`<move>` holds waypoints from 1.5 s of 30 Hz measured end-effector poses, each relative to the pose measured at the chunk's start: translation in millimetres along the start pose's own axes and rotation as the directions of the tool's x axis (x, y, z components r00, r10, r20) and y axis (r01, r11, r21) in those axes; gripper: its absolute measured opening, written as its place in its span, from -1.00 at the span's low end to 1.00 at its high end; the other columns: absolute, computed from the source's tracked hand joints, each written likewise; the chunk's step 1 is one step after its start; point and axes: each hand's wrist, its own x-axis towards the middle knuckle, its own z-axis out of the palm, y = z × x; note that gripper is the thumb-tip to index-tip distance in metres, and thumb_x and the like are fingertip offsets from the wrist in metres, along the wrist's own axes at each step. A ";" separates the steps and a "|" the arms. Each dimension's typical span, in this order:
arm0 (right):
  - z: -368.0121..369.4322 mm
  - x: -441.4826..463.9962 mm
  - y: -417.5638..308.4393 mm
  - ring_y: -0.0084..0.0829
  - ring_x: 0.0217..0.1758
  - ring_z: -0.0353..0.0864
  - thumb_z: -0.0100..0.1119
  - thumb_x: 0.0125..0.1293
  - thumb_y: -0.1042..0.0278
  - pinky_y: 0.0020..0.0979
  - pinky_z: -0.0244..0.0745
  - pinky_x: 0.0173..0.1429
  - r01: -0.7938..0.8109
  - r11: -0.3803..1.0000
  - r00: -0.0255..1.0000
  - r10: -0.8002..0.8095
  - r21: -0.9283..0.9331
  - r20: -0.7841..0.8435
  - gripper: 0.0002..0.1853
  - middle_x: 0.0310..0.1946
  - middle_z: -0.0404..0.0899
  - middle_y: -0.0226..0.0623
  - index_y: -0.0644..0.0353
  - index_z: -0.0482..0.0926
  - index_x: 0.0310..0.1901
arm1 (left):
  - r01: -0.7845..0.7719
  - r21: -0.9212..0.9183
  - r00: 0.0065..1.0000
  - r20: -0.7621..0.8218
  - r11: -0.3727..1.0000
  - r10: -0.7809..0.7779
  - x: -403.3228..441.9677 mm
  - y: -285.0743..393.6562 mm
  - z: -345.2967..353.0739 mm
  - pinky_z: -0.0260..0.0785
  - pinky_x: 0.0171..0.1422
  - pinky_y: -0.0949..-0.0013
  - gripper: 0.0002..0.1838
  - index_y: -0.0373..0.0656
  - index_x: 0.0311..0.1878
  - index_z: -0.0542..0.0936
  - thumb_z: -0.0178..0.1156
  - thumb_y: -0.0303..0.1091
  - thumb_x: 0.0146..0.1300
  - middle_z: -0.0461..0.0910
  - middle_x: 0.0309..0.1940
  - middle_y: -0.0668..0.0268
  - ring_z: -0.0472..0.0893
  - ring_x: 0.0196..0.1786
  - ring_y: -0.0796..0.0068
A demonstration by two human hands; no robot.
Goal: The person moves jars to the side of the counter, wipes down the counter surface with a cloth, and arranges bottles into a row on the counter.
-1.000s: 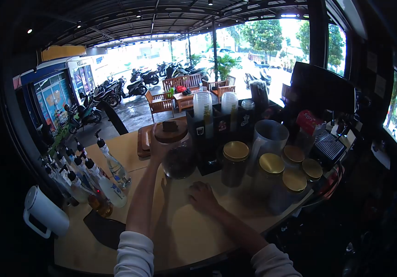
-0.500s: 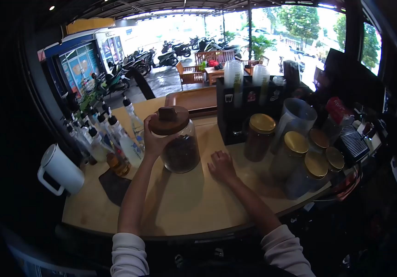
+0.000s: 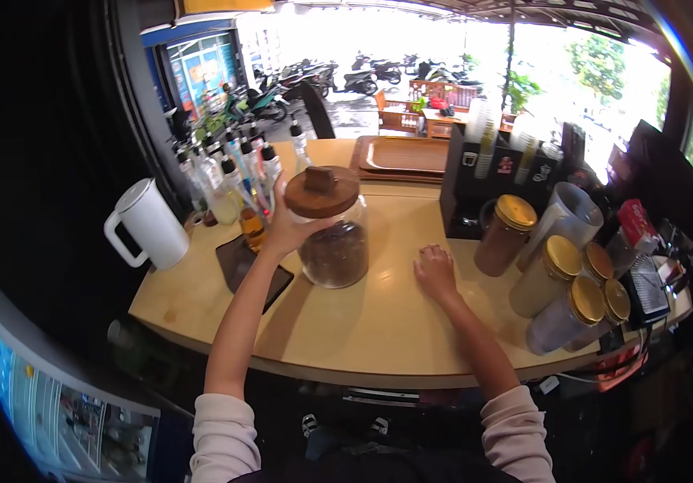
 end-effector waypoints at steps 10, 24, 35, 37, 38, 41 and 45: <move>-6.0 1.4 1.2 -0.14 -0.08 0.54 0.15 0.15 0.40 -0.21 0.43 0.02 0.064 0.958 0.993 -0.033 0.280 -0.113 -0.78 -0.16 0.51 -0.12 0.27 0.53 -0.18 | 0.297 0.446 0.923 0.094 0.845 -0.374 -104.2 -26.4 -89.3 0.38 -0.26 0.40 -0.60 -0.22 -0.34 0.54 0.42 -0.09 0.00 0.51 -0.38 0.28 0.48 -0.35 0.51; -51.5 -24.6 -210.2 -0.47 -0.23 0.48 0.07 0.19 0.61 -0.51 0.42 -0.18 0.352 0.629 0.915 -0.387 0.693 -0.113 -0.78 -0.15 0.47 -0.21 0.25 0.51 -0.10 | 0.004 0.093 0.952 -0.305 0.996 0.025 -70.0 -15.3 -163.8 0.34 -0.10 0.39 -0.79 -0.27 -0.09 0.39 -0.02 -0.29 0.41 0.51 -0.32 0.23 0.51 -0.25 0.44; -107.7 -17.2 -296.5 -0.73 -0.37 0.41 0.18 0.30 0.40 -0.66 0.34 -0.38 -0.150 0.093 0.966 -0.196 0.984 0.166 -0.49 0.00 0.39 -0.35 0.18 0.27 0.24 | 0.027 -0.375 0.978 0.200 0.927 0.052 -40.1 107.1 -138.8 0.36 -0.15 0.59 -0.79 -0.28 -0.06 0.49 0.11 -0.34 0.36 0.58 -0.25 0.37 0.51 -0.21 0.70; -122.6 -20.4 -261.5 -0.75 -0.57 0.35 0.15 0.31 0.43 -0.69 0.22 -0.55 -0.232 0.134 0.932 -0.255 0.964 0.259 -0.76 -0.44 0.47 -0.50 0.23 0.43 -0.02 | 0.074 -0.346 0.931 0.360 0.935 0.060 -43.2 125.0 -122.1 0.38 -0.12 0.54 -0.81 -0.27 -0.10 0.54 0.15 -0.36 0.32 0.60 -0.28 0.38 0.52 -0.23 0.69; -135.2 -24.7 -239.5 -0.75 -0.57 0.35 0.15 0.31 0.43 -0.69 0.22 -0.55 -0.225 0.144 0.937 -0.238 0.963 0.255 -0.76 -0.44 0.47 -0.50 0.23 0.43 -0.02 | 0.133 -0.391 0.890 0.451 0.911 0.064 -44.7 130.7 -111.6 0.39 -0.09 0.47 -0.80 -0.25 -0.08 0.55 0.17 -0.37 0.29 0.60 -0.26 0.33 0.55 -0.23 0.61; -175.3 -28.1 -189.7 -0.70 -0.57 0.46 0.03 0.32 0.50 -0.67 0.31 -0.55 -0.206 0.236 0.924 -0.272 0.950 0.268 -0.89 -0.53 0.47 -0.45 0.24 0.44 -0.13 | -0.093 -0.349 0.826 0.496 0.933 0.268 -41.2 145.2 -77.9 0.40 -0.05 0.40 -0.78 -0.22 -0.06 0.56 0.19 -0.38 0.25 0.60 -0.24 0.24 0.58 -0.18 0.48; -193.6 -11.4 -147.6 -0.51 -0.33 0.64 -0.10 0.31 0.59 -0.54 0.55 -0.35 -0.287 0.341 0.956 0.049 0.895 0.288 -0.85 -0.33 0.54 -0.33 0.23 0.42 -0.13 | -0.310 -0.179 0.818 0.451 0.934 0.357 -21.0 147.7 1.9 0.42 -0.04 0.35 -0.84 -0.21 -0.17 0.55 0.17 -0.51 0.15 0.57 -0.25 0.22 0.59 -0.14 0.30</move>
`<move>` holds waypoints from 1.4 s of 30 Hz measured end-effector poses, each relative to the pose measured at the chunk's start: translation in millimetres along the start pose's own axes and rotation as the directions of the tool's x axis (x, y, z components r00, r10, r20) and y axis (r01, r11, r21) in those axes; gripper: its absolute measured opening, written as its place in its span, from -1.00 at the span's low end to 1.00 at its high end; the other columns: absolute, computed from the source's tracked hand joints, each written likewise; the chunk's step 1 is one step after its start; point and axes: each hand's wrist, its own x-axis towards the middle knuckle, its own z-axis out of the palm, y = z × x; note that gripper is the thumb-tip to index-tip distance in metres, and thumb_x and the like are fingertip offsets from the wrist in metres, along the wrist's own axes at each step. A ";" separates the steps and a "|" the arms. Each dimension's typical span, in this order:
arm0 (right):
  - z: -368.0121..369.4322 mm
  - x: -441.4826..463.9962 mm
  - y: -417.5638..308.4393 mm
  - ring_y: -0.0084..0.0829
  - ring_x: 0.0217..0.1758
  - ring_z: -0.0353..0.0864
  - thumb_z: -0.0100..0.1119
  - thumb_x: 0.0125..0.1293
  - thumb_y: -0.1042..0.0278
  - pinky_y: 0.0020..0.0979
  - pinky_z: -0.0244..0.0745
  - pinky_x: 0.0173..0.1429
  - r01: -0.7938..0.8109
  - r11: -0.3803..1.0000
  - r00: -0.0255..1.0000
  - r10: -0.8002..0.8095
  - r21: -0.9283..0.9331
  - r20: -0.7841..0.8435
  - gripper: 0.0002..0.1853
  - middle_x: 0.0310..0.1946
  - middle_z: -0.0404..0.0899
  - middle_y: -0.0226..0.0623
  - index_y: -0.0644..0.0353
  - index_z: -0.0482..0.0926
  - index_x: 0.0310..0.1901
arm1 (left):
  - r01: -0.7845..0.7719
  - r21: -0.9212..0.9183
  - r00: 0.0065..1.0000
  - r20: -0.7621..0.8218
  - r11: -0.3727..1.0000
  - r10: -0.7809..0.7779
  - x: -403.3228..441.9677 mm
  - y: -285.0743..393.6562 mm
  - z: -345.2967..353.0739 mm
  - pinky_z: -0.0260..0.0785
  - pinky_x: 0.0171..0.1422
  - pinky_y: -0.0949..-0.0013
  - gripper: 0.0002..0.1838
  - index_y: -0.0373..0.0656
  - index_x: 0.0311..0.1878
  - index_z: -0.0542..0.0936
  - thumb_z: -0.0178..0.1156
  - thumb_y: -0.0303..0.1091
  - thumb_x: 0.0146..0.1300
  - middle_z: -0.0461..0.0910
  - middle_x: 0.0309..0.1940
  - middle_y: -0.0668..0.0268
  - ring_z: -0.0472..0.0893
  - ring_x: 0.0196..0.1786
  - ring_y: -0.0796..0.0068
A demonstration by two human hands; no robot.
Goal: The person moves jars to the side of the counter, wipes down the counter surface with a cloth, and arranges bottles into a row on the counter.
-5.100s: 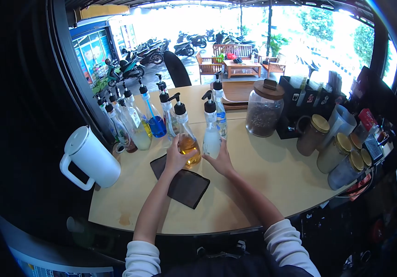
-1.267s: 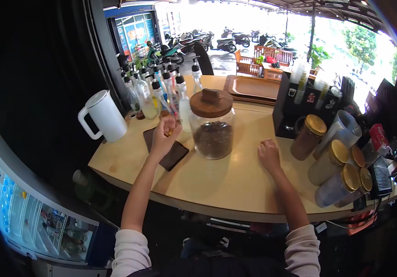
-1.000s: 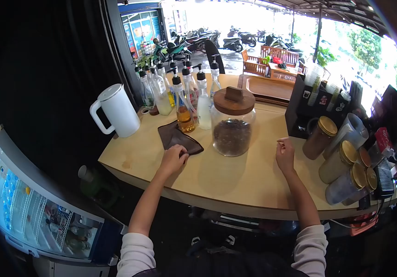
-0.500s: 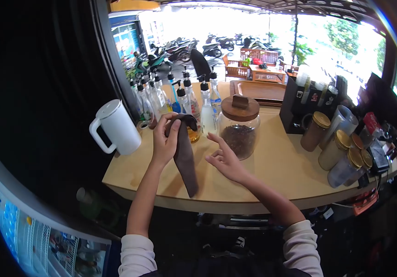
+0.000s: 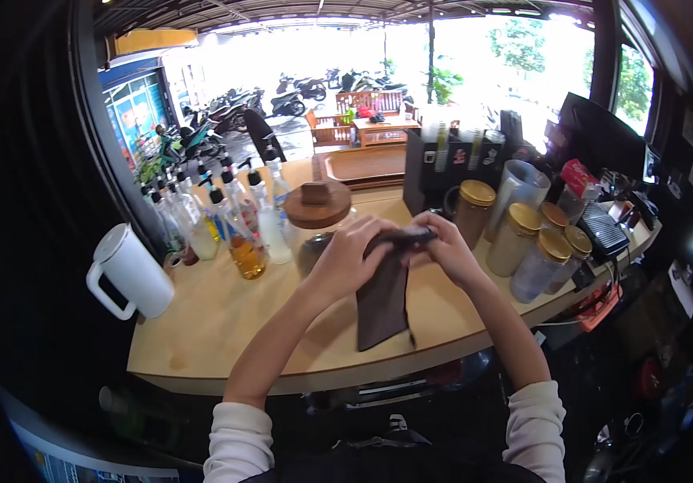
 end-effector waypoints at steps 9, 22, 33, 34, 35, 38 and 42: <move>-94.2 41.5 56.6 -0.68 -0.27 0.49 -0.17 0.11 0.75 -0.59 0.42 -0.18 0.198 0.961 0.966 -0.225 -0.191 -0.129 -0.71 -0.30 0.55 -0.36 0.26 0.51 -0.23 | -0.162 0.475 0.982 -0.008 0.865 0.189 50.8 -60.1 68.0 0.45 -0.06 0.19 -0.77 -0.13 -0.19 0.48 0.14 -0.52 0.03 0.52 -0.24 0.27 0.56 -0.11 0.20; -31.4 110.1 213.0 0.02 0.52 -0.20 -0.26 0.35 -0.20 0.05 -0.35 0.51 0.011 0.193 0.991 0.125 -0.981 0.035 -0.21 0.46 -0.12 0.03 0.29 0.01 0.41 | 0.254 0.147 0.967 -0.021 0.956 -0.253 -52.0 -69.6 62.4 0.48 -0.08 0.36 -0.72 -0.17 -0.10 0.54 0.31 -0.42 0.10 0.58 -0.21 0.21 0.61 -0.20 0.30; -17.1 226.7 241.4 -0.09 0.51 -0.08 -0.22 0.36 -0.14 0.00 -0.31 0.52 0.295 0.279 0.947 0.041 -0.914 0.319 -0.35 0.45 0.02 -0.21 -0.01 0.15 0.40 | 0.346 0.361 0.788 -0.613 0.866 -0.059 -100.4 -88.9 45.0 0.44 -0.25 0.33 -0.79 -0.19 -0.26 0.51 0.28 -0.58 0.03 0.57 -0.37 0.18 0.58 -0.33 0.26; -20.4 219.9 241.6 -0.09 0.51 -0.08 -0.22 0.36 -0.14 0.00 -0.31 0.52 0.294 0.276 0.947 0.043 -0.915 0.317 -0.35 0.45 0.02 -0.21 -0.01 0.15 0.40 | 0.340 0.333 0.770 -0.635 0.879 -0.058 -103.0 -91.1 43.4 0.42 -0.25 0.35 -0.80 -0.20 -0.26 0.50 0.26 -0.58 0.04 0.55 -0.39 0.17 0.57 -0.35 0.27; -27.3 213.1 239.9 -0.10 0.50 -0.03 -0.20 0.36 -0.13 -0.05 -0.25 0.52 0.369 0.356 0.917 0.010 -0.859 0.398 -0.39 0.43 0.08 -0.22 -0.02 0.21 0.36 | 0.338 0.331 0.768 -0.638 0.881 -0.055 -106.7 -93.4 40.1 0.42 -0.25 0.35 -0.80 -0.20 -0.26 0.50 0.26 -0.58 0.04 0.55 -0.39 0.17 0.57 -0.35 0.27; -63.2 221.9 242.2 -0.11 0.50 -0.05 -0.26 0.40 -0.06 -0.11 -0.16 0.51 0.175 0.414 0.982 -0.008 -0.893 0.189 -0.43 0.42 0.08 -0.16 0.04 0.26 0.33 | 0.381 0.313 0.748 -0.658 0.870 -0.092 -123.8 -91.7 34.5 0.41 -0.23 0.38 -0.81 -0.21 -0.26 0.49 0.25 -0.57 0.05 0.54 -0.39 0.18 0.56 -0.33 0.30; -47.7 243.2 253.5 0.09 0.48 -0.08 -0.29 0.40 0.05 0.09 -0.19 0.47 -0.209 0.178 0.977 0.001 -0.962 -0.212 -0.44 0.44 -0.01 -0.12 0.08 0.18 0.36 | 0.440 0.214 0.706 -0.683 0.872 -0.188 -138.9 -91.5 24.6 0.40 -0.17 0.39 -0.78 -0.23 -0.20 0.47 0.24 -0.55 0.07 0.52 -0.34 0.20 0.54 -0.25 0.33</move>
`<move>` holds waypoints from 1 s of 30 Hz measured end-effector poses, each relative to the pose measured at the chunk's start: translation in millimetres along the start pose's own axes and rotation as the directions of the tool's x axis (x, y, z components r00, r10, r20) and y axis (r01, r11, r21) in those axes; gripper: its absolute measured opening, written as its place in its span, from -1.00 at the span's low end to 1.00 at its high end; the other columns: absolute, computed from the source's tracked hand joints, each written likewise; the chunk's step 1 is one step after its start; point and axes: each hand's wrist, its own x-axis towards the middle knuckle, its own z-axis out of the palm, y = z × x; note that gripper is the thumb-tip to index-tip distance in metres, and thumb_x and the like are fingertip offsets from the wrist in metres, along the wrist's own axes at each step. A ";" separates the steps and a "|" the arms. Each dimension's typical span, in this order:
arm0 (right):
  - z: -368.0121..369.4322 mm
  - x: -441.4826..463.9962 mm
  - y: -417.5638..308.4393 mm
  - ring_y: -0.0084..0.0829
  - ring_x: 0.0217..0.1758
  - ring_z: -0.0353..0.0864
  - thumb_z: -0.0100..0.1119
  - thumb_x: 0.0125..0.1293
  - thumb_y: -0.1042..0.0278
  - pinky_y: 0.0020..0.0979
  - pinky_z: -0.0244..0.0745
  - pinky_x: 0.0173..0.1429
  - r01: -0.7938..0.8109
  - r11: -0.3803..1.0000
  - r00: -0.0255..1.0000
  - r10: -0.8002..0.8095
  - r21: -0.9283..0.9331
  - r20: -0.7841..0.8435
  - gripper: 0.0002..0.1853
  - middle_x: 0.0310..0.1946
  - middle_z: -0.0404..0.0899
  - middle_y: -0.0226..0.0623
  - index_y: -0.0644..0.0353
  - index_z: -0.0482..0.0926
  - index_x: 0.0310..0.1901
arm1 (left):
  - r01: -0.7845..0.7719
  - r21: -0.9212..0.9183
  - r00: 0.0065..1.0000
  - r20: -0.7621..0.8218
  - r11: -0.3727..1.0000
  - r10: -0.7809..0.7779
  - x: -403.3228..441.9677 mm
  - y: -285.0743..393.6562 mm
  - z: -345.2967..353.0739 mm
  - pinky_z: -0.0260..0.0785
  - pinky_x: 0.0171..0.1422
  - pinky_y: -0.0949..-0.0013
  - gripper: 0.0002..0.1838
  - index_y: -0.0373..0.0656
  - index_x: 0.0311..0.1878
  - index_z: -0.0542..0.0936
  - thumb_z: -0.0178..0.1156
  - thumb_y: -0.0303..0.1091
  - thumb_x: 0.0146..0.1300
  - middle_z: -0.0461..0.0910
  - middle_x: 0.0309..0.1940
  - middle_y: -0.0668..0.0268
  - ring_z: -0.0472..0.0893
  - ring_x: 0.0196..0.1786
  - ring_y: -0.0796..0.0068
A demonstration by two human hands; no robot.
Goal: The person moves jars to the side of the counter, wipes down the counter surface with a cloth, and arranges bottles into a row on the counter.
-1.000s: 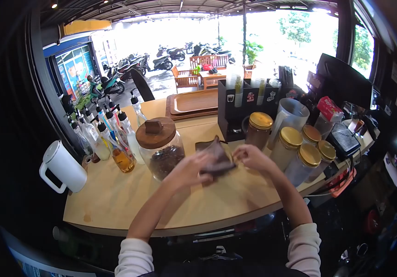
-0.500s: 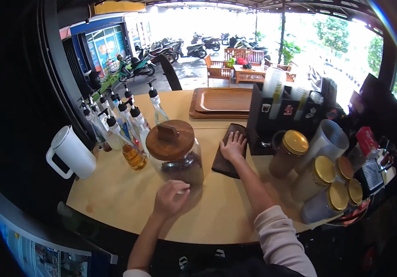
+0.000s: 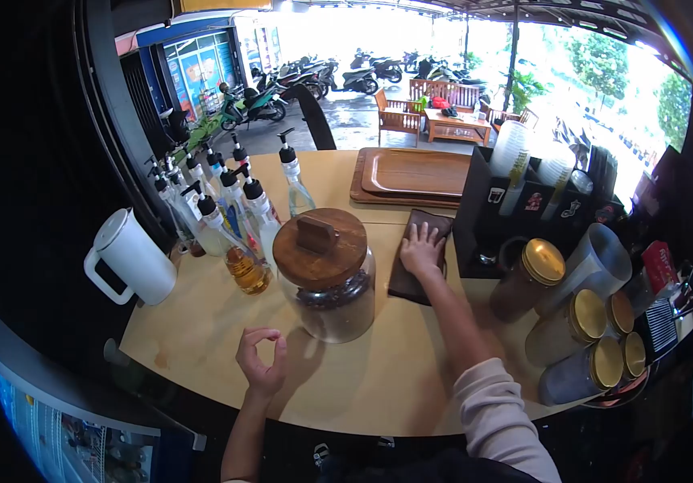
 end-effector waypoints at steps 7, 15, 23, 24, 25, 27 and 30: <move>2.9 -12.8 -24.1 -0.15 0.43 0.13 -0.11 0.30 0.12 -0.09 -0.01 0.48 0.632 0.754 0.763 -0.646 0.180 0.023 -0.51 0.38 0.17 -0.31 0.01 0.35 0.25 | 0.275 -0.082 0.957 0.113 0.958 -0.265 15.3 -5.1 33.1 0.10 0.35 0.13 0.09 -0.20 0.38 0.01 0.49 -0.14 -0.13 0.08 0.32 0.09 0.16 0.36 0.21; -10.9 -49.8 2.9 0.01 0.49 -0.04 -0.25 0.40 0.03 0.10 -0.14 0.47 0.162 0.987 0.985 -0.162 0.012 0.051 -0.44 0.44 0.02 -0.09 0.00 0.18 0.38 | 0.320 -0.147 0.929 0.244 0.936 -0.279 21.8 -9.8 44.5 -0.11 0.46 0.03 0.27 -0.22 0.43 -0.14 0.52 -0.02 -0.20 -0.05 0.40 0.03 0.00 0.46 0.11; -18.8 -47.8 27.0 -0.04 0.52 -0.11 -0.26 0.38 -0.05 0.04 -0.21 0.50 0.088 0.996 0.995 -0.089 0.022 0.037 -0.40 0.46 -0.02 -0.16 0.00 0.16 0.40 | 0.122 -0.126 0.988 0.115 0.985 -0.107 61.4 9.9 37.6 -0.23 0.50 0.00 0.21 -0.27 0.41 -0.09 0.51 -0.05 -0.18 0.01 0.38 0.00 0.01 0.45 0.07; -18.4 -44.3 11.4 -0.03 0.52 -0.12 -0.27 0.39 -0.05 0.06 -0.23 0.50 0.036 0.999 0.997 -0.035 -0.022 0.066 -0.40 0.47 -0.04 -0.15 -0.02 0.14 0.41 | 0.082 -0.095 0.990 0.125 0.992 -0.070 68.5 15.4 38.7 -0.19 0.49 0.02 0.21 -0.27 0.40 -0.07 0.51 -0.05 -0.19 0.01 0.38 0.01 0.02 0.45 0.07; -13.8 -42.6 2.6 -0.02 0.52 -0.12 -0.28 0.39 -0.05 0.08 -0.24 0.49 -0.015 0.998 0.995 0.022 -0.067 0.096 -0.40 0.47 -0.05 -0.14 -0.04 0.11 0.42 | 0.045 -0.063 0.990 0.138 0.997 -0.036 75.2 20.3 39.8 -0.16 0.49 0.03 0.21 -0.28 0.40 -0.06 0.52 -0.06 -0.20 0.01 0.38 0.01 0.02 0.45 0.06; -11.8 -41.7 -2.5 -0.05 0.52 -0.13 -0.31 0.40 -0.05 0.11 -0.25 0.49 0.096 0.995 0.989 -0.093 -0.018 0.111 -0.41 0.48 -0.07 -0.20 -0.12 0.10 0.43 | 0.008 -0.060 0.988 0.153 0.998 0.001 92.5 27.8 46.2 -0.10 0.48 0.06 0.20 -0.28 0.39 -0.02 0.53 -0.05 -0.22 0.03 0.37 0.00 0.05 0.43 0.06; -16.5 -43.7 -2.5 -0.11 0.53 -0.12 -0.31 0.40 -0.05 0.10 -0.25 0.50 0.227 0.973 0.964 -0.231 0.041 0.133 -0.45 0.48 -0.05 -0.31 -0.24 0.12 0.41 | -0.086 0.014 0.966 0.247 0.996 0.080 127.6 36.3 47.7 0.03 0.43 0.13 0.18 -0.24 0.38 0.06 0.55 -0.02 -0.26 0.15 0.31 0.01 0.18 0.37 0.08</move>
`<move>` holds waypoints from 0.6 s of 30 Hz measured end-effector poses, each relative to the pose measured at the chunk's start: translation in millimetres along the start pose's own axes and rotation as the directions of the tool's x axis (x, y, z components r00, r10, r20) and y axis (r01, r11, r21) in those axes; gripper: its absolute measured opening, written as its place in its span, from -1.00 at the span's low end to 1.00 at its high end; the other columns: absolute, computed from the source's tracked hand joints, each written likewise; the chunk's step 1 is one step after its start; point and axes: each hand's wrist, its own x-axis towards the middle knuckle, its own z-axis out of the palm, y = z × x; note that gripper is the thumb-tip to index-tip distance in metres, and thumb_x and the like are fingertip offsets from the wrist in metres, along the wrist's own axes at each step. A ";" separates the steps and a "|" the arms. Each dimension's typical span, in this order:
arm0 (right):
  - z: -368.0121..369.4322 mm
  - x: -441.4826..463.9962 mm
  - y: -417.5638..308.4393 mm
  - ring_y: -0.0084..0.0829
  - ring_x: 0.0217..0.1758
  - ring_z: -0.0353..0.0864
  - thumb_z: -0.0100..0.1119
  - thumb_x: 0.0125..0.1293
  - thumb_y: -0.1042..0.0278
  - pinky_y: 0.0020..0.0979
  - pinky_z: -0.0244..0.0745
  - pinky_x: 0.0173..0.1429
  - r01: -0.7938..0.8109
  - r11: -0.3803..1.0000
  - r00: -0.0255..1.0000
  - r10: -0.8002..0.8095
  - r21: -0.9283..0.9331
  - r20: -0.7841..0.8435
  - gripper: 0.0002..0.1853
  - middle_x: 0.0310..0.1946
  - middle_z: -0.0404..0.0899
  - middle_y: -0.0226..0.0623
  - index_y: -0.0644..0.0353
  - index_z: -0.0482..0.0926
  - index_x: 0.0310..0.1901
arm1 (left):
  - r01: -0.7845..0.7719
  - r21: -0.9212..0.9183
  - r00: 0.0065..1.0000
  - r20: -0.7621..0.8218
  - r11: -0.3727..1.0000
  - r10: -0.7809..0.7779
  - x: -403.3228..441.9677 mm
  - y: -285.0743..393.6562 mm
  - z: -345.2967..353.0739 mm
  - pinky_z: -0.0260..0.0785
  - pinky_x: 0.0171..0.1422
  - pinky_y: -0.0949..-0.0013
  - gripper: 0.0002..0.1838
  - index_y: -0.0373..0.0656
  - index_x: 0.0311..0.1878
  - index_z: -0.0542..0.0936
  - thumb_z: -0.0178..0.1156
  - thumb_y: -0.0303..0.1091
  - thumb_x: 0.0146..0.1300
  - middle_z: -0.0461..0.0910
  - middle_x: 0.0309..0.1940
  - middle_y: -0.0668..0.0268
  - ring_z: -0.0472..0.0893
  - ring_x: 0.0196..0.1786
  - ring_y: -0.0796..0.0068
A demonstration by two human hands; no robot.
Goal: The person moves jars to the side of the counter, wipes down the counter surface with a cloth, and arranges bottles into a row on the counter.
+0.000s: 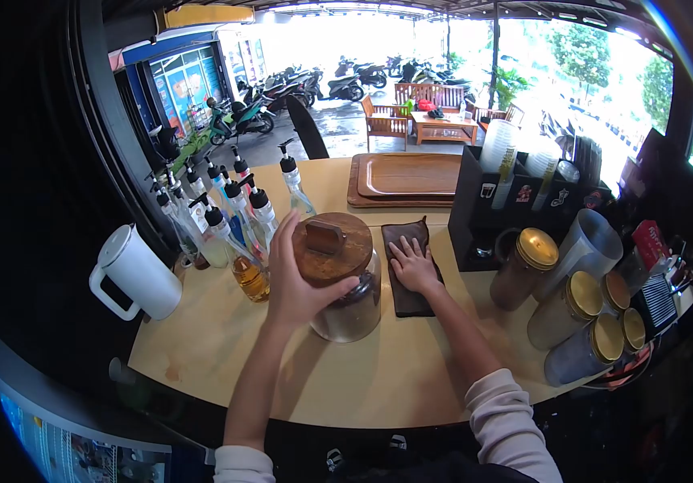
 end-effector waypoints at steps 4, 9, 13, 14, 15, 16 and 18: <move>-1.5 -0.3 -1.4 -0.11 0.53 -0.11 -0.30 0.40 -0.05 0.10 -0.24 0.50 -0.006 1.000 1.000 0.006 0.012 -0.013 -0.45 0.48 -0.04 -0.29 -0.23 0.13 0.41 | 0.120 0.144 0.934 0.319 0.982 -0.161 43.5 22.7 -8.9 0.21 0.33 0.22 0.07 -0.19 0.29 0.27 0.57 0.02 -0.33 0.38 0.17 0.08 0.39 0.23 0.17; -11.0 -9.1 -0.4 -0.13 0.53 -0.09 -0.27 0.39 -0.08 0.08 -0.20 0.50 0.121 0.993 0.992 -0.121 -0.002 0.037 -0.45 0.47 -0.02 -0.36 -0.24 0.16 0.40 | 0.065 0.125 0.863 0.492 0.990 -0.119 51.4 15.2 -14.4 0.30 0.23 0.26 -0.10 -0.16 0.17 0.42 0.55 -0.09 -0.35 0.48 0.00 0.20 0.50 0.07 0.29; -18.6 -22.9 10.9 -0.15 0.52 -0.07 -0.17 0.35 -0.11 0.03 -0.18 0.50 0.356 0.929 0.927 -0.364 0.102 0.084 -0.43 0.46 0.02 -0.39 -0.22 0.21 0.38 | 0.044 0.024 0.841 0.538 0.999 -0.050 43.6 10.8 -37.6 0.31 0.17 0.34 -0.14 -0.15 0.15 0.45 0.52 -0.17 -0.36 0.48 -0.12 0.26 0.52 -0.03 0.37; -11.1 -16.0 19.4 -0.14 0.52 -0.07 -0.13 0.33 -0.12 0.02 -0.16 0.50 0.336 0.930 0.939 -0.344 0.146 0.029 -0.42 0.46 0.03 -0.38 -0.24 0.23 0.37 | 0.051 0.017 0.846 0.531 0.999 -0.052 40.4 12.3 -44.3 0.31 0.15 0.37 -0.14 -0.14 0.14 0.45 0.52 -0.18 -0.38 0.47 -0.12 0.28 0.52 -0.05 0.41; -9.3 -6.3 23.0 -0.13 0.53 -0.09 -0.16 0.34 -0.12 0.01 -0.19 0.51 0.220 0.972 0.974 -0.223 0.087 0.025 -0.40 0.47 0.00 -0.33 -0.18 0.19 0.39 | 0.052 0.027 0.842 0.536 0.998 -0.059 36.5 12.5 -50.4 0.31 0.15 0.37 -0.14 -0.14 0.14 0.45 0.52 -0.18 -0.38 0.47 -0.12 0.28 0.52 -0.05 0.41; -1.9 6.0 27.4 -0.09 0.53 -0.11 -0.19 0.35 -0.10 0.04 -0.21 0.50 0.044 0.997 0.998 -0.041 0.064 -0.038 -0.39 0.47 -0.02 -0.29 -0.13 0.17 0.40 | 0.048 0.031 0.851 0.522 0.998 -0.057 32.7 12.2 -56.3 0.31 0.15 0.36 -0.14 -0.14 0.14 0.45 0.51 -0.19 -0.39 0.46 -0.13 0.28 0.52 -0.05 0.41; 7.3 32.2 24.1 -0.04 0.53 -0.13 -0.23 0.35 -0.08 0.08 -0.23 0.49 -0.133 0.989 0.985 0.140 0.063 -0.105 -0.39 0.47 -0.04 -0.26 -0.08 0.15 0.40 | 0.055 0.075 0.867 0.491 0.996 -0.085 26.1 12.5 -65.0 0.30 0.15 0.34 -0.12 -0.13 0.14 0.45 0.47 -0.20 -0.44 0.45 -0.13 0.27 0.51 -0.04 0.39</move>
